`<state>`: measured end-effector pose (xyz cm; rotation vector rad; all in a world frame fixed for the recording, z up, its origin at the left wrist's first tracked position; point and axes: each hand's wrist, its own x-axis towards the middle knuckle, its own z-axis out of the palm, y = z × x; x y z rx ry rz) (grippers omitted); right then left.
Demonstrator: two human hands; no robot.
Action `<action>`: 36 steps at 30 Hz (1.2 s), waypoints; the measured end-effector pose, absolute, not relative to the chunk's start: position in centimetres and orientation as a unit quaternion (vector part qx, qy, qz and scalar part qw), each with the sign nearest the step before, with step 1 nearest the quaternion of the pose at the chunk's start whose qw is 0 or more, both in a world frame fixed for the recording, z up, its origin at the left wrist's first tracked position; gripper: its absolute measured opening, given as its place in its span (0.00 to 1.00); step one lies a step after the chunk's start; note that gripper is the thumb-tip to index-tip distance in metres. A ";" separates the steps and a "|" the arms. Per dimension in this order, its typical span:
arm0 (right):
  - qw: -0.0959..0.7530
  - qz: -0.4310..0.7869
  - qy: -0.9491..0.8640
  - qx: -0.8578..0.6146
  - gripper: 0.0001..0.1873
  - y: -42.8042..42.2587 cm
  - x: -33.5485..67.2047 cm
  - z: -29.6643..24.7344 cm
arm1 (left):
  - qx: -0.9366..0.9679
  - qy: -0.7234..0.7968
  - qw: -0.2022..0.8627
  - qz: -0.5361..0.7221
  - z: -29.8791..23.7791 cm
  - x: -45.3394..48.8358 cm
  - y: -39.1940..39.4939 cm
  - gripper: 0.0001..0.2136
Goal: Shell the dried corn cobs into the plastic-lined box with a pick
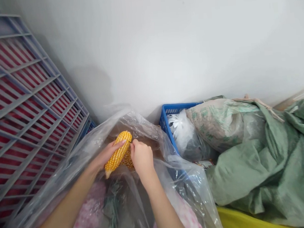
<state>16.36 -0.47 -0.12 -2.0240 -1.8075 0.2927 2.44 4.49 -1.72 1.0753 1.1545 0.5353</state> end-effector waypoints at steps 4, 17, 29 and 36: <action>0.216 0.098 -0.617 -0.750 0.13 -0.6 15.1 -1.1 | 0.461 0.508 0.669 0.285 -2.2 3.1 4.3 0.23; 0.348 0.215 -0.580 -0.705 0.15 -0.1 16.4 -0.7 | 0.343 0.513 0.739 0.272 -1.4 2.3 5.0 0.22; 0.435 0.314 -0.559 -0.632 0.14 0.3 17.9 -0.2 | 0.317 0.500 0.772 0.230 0.0 1.8 5.0 0.21; 0.397 0.270 -0.579 -0.659 0.14 0.0 17.2 -0.1 | 0.360 0.491 0.746 0.269 -0.2 2.1 4.8 0.19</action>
